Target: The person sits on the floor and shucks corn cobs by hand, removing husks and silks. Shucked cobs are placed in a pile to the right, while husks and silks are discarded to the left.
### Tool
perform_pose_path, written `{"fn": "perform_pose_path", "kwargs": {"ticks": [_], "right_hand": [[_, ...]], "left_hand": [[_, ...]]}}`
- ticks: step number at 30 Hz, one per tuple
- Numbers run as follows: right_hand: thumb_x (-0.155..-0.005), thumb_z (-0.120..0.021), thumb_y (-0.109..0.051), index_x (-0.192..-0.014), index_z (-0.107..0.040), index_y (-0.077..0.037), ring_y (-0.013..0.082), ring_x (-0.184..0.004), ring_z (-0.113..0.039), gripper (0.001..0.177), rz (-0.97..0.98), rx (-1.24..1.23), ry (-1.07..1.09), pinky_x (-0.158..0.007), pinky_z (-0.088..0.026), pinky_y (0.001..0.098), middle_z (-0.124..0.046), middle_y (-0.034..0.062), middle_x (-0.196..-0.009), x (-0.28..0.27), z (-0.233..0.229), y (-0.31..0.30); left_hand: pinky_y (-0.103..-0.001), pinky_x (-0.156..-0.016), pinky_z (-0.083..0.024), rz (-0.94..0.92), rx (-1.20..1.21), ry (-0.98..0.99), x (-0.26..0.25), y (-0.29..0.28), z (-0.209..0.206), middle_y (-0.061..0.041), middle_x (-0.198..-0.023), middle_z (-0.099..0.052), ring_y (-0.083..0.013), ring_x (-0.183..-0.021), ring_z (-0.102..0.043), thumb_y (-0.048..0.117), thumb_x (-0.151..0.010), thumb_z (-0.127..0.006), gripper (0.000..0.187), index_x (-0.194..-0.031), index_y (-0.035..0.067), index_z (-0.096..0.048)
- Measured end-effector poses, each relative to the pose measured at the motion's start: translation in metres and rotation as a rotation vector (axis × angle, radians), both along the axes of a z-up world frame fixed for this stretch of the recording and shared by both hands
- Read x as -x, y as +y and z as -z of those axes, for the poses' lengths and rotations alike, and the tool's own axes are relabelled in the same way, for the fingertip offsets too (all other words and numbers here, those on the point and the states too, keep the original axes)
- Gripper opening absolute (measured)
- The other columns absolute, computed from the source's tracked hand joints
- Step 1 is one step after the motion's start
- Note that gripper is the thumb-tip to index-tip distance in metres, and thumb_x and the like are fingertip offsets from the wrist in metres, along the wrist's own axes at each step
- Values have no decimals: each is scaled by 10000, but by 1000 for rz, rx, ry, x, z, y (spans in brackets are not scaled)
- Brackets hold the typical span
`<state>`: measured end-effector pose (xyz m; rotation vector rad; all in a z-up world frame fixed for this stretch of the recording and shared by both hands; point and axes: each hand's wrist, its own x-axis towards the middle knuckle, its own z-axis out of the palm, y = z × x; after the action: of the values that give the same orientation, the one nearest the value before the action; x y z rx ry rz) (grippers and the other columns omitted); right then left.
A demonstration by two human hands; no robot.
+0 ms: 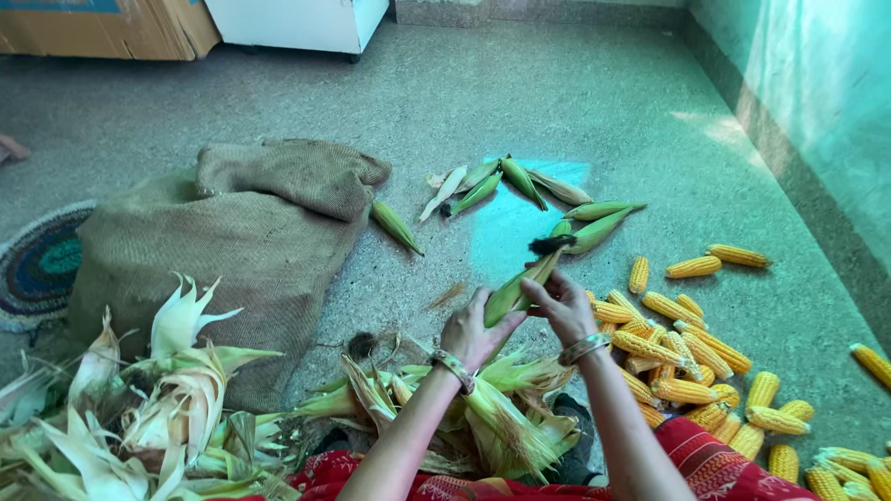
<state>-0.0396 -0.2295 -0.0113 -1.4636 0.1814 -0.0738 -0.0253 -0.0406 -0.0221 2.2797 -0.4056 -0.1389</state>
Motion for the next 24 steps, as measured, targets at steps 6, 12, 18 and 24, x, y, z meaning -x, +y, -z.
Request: {"fn": "perform_pose_path", "kwargs": {"ticks": [6, 12, 18, 24], "right_hand": [[-971, -613, -203, -1399, -549, -73, 155, -1072, -690, 452, -272, 65, -49, -926, -617, 356, -684, 67, -1210, 18, -18, -31], [-947, -620, -154, -1280, -635, -85, 96, -903, -675, 341, -170, 395, -96, -783, -625, 318, -725, 32, -1027, 30, -18, -2], [-839, -715, -185, -1079, -758, -90, 144, -493, -593, 262, -130, 1040, -76, -512, -497, 334, -672, 99, -590, 46, -42, 24], [-873, -686, -210, -1112, -733, -96, 95, -615, -723, 269, -152, 845, -113, -570, -567, 285, -757, 54, -731, 47, -30, 21]], "left_hand": [[-477, -763, -567, 144, 108, -171, 15, 6, -12, -204, -965, -725, -366, -893, -718, 778, -885, -509, 813, -1313, 90, -583], [-426, -768, -580, 37, 218, -490, 16, 3, -8, -165, -1062, -717, -322, -907, -715, 380, -900, -677, 447, -1224, 72, -662], [-416, -600, -571, 178, 46, -466, 7, 8, 3, -106, -645, -656, -256, -577, -662, 294, -825, -755, 227, -753, 83, -714], [-325, -470, -460, 44, 161, -298, -10, 10, 37, -48, -519, -611, -152, -434, -531, 180, -927, -631, 116, -933, 159, -745]]}}
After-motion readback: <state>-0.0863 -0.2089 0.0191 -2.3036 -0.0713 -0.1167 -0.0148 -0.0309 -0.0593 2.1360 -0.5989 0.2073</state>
